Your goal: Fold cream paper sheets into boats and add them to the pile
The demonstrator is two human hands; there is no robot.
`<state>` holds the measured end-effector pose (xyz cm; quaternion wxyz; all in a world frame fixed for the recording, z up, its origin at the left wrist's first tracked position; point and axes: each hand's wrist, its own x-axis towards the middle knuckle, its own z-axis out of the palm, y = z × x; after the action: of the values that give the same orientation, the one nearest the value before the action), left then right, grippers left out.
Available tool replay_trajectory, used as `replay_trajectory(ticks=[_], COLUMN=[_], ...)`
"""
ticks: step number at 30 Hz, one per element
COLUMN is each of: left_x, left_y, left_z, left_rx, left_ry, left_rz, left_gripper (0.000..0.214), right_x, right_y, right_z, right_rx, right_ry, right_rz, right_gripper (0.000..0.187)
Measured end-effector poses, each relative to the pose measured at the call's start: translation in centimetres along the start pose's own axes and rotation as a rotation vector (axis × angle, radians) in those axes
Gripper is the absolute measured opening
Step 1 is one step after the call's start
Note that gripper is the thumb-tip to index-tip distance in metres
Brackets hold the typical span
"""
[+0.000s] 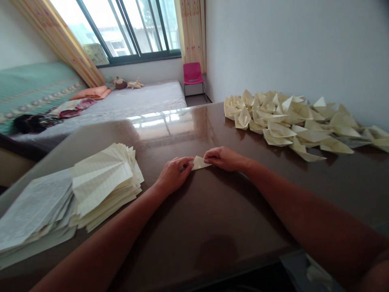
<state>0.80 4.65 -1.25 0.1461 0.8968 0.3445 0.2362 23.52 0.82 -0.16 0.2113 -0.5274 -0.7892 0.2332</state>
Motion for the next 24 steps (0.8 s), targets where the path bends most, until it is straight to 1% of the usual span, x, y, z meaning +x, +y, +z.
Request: replay_trajectory(ticks=[2,5,13,17,19,21,24], left_x=[0.1,0.2,0.1,0.0,0.0,-0.1,-0.3], left_y=[0.0,0.1,0.6,0.8,0.8,0.7,0.7], left_z=[0.3,0.5,0.5,0.7,0.7,0.8,0.7], left_rx=[-0.026,-0.008,0.166,0.262,0.284,0.294,0.33], left_ry=[-0.01,-0.043,-0.083,-0.108,-0.11,-0.104,-0.097], left_rz=[-0.048,-0.076,-0.042,-0.012,-0.004,0.02,0.111], left_gripper=[0.03,0.034,0.038,0.038,0.039,0.038,0.037], right_x=[0.1,0.2,0.5,0.5,0.4,0.3,0.1], right_y=[-0.3,-0.6,-1.0,-1.2,-1.2,-1.3,-1.5], right_z=[0.4,0.8,1.1,1.3,1.4,1.5,1.5], right_rx=[-0.049,-0.123,-0.191,-0.22,-0.232,-0.243,-0.247], right_ry=[0.03,0.062,0.066,0.063,0.082,0.113,0.134], right_rz=[0.068,0.15,0.24,0.255,0.244,0.21,0.134], right_gripper=[0.019,0.016,0.015,0.013,0.012,0.013,0.017])
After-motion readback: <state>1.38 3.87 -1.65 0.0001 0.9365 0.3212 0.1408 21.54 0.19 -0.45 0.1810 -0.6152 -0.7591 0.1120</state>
